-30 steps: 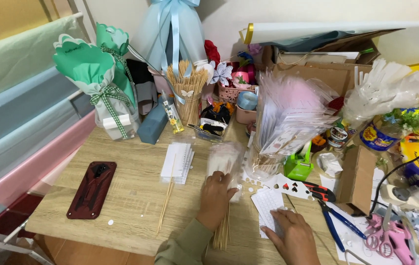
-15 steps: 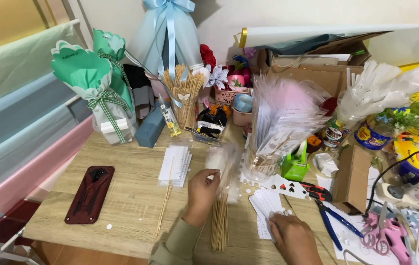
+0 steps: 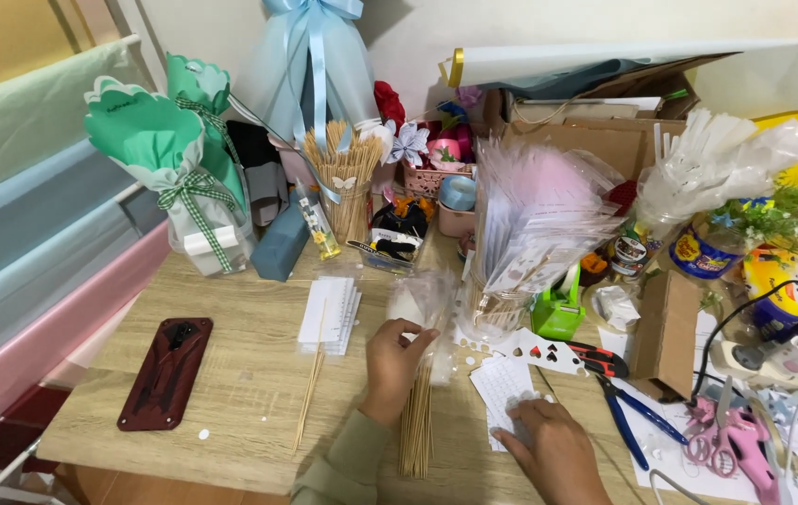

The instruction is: The person repeatedly picks up small white paper labels and wooden sticks from a cluttered table, then inserts the sticks into the labels. The person handles the items one at a time and places the assembled units back on the table. No tools are used; the hands directly manipulate the labels and sticks.

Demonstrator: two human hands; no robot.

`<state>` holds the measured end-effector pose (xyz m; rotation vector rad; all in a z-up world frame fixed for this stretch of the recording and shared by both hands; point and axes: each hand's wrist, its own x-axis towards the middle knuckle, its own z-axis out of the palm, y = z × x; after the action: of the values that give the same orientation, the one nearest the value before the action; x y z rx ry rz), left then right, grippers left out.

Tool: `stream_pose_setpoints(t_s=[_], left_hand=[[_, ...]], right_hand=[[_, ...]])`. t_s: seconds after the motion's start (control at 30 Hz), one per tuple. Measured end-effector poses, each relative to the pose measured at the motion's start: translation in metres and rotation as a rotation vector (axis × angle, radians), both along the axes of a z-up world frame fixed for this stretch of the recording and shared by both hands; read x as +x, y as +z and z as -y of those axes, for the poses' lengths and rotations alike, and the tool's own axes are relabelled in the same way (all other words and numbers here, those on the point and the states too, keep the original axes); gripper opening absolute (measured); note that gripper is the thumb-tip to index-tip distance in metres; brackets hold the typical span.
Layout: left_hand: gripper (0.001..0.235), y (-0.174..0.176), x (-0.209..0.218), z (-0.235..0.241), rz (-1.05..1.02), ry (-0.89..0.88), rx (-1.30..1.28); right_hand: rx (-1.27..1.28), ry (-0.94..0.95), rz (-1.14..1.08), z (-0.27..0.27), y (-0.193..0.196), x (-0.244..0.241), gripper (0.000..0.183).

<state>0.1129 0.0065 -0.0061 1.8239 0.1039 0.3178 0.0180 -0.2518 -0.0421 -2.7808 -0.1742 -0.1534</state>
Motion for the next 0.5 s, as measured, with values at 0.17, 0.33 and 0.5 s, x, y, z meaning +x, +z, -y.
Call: stream_pose_setpoints(t_s=[0.17, 0.33, 0.5], left_hand=[[0.025, -0.001, 0.001, 0.004, -0.034, -0.001, -0.090], [0.019, 0.009, -0.001, 0.000, -0.103, 0.053, -0.157], [0.013, 0.018, -0.002, -0.009, -0.084, 0.137, -0.220]], right_hand=[[0.005, 0.016, 0.055, 0.001, -0.005, 0.000, 0.035], [0.023, 0.034, 0.073, -0.002, 0.003, -0.002, 0.035], [0.076, 0.041, 0.122, -0.005, 0.011, 0.000, 0.061]])
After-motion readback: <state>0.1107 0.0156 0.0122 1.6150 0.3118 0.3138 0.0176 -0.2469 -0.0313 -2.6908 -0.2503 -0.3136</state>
